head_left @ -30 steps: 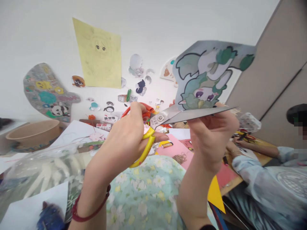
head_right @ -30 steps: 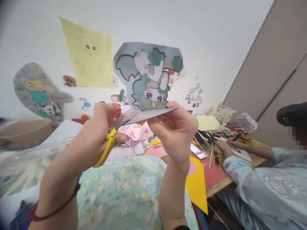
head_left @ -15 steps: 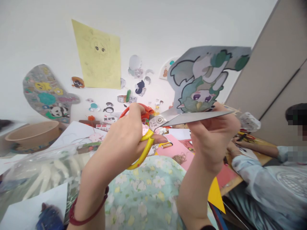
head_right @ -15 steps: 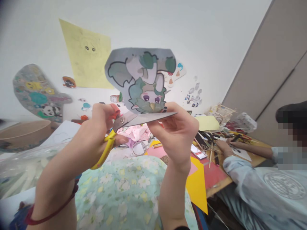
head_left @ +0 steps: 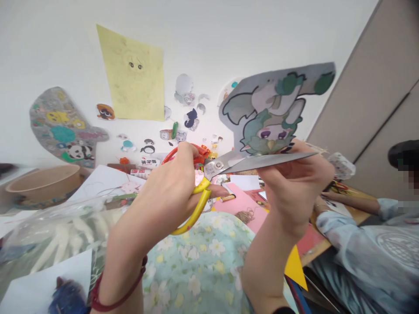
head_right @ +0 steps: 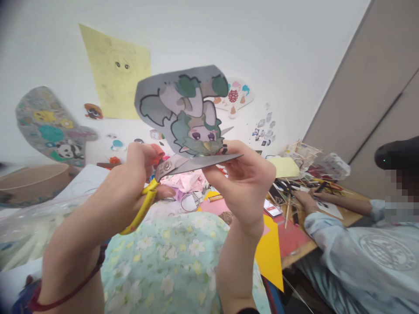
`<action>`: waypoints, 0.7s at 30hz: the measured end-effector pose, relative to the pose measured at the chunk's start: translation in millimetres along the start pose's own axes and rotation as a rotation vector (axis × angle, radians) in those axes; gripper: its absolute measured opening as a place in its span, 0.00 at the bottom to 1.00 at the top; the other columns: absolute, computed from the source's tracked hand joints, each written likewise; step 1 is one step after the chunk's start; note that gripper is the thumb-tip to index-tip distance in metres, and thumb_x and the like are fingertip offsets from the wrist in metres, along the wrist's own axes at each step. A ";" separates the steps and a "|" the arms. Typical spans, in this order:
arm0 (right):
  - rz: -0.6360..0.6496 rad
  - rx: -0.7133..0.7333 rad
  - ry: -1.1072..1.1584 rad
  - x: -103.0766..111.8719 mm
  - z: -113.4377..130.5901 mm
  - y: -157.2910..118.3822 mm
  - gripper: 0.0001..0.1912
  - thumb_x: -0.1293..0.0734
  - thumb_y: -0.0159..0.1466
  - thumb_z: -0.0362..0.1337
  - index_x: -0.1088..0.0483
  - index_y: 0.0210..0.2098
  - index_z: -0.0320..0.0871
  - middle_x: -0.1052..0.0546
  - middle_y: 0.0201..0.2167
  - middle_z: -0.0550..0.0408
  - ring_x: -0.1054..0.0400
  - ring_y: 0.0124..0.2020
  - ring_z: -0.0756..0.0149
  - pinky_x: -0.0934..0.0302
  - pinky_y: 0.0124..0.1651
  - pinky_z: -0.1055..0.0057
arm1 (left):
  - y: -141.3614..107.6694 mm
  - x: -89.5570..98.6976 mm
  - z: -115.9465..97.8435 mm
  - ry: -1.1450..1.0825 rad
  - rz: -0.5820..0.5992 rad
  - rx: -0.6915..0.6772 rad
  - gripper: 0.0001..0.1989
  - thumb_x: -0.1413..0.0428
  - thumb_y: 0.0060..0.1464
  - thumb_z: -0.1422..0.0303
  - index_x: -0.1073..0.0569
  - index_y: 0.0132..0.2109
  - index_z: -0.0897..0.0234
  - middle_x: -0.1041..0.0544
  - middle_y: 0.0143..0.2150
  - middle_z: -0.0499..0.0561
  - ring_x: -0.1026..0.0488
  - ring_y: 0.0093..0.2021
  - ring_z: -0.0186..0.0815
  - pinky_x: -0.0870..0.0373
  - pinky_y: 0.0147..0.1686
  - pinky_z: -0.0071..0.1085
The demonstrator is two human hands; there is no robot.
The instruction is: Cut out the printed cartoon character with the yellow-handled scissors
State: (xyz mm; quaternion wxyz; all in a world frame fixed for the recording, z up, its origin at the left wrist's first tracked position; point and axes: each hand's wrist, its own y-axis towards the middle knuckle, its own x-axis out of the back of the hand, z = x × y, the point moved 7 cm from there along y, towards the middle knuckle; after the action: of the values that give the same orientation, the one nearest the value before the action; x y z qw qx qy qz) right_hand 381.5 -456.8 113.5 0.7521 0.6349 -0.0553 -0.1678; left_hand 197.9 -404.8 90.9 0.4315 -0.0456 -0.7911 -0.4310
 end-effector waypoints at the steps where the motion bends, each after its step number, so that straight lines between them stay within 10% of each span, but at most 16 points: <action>1: 0.001 -0.007 -0.003 0.1 -0.1 -0.1 0.13 0.24 0.53 0.26 0.19 0.36 0.48 0.20 0.29 0.59 0.25 0.32 0.68 0.26 0.35 0.73 | -0.4 -0.5 -0.1 0.004 0.007 0.002 0.25 0.51 0.61 0.45 0.39 0.48 0.64 0.28 0.32 0.51 0.31 0.24 0.38 0.42 0.23 0.33; 21: 0.002 -0.085 0.082 -4.1 -9.4 -5.9 0.08 0.25 0.57 0.30 0.22 0.36 0.47 0.20 0.30 0.59 0.23 0.32 0.67 0.24 0.38 0.70 | -1.4 -5.4 4.5 0.034 0.021 0.017 0.21 0.51 0.63 0.50 0.41 0.52 0.63 0.23 0.42 0.59 0.22 0.34 0.45 0.36 0.29 0.35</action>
State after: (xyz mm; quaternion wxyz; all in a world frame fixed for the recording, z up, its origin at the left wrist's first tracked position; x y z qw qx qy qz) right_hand 379.4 -447.5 106.6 0.7802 0.6086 -0.0179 -0.1431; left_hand 197.8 -400.8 85.0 0.4496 -0.0428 -0.7869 -0.4205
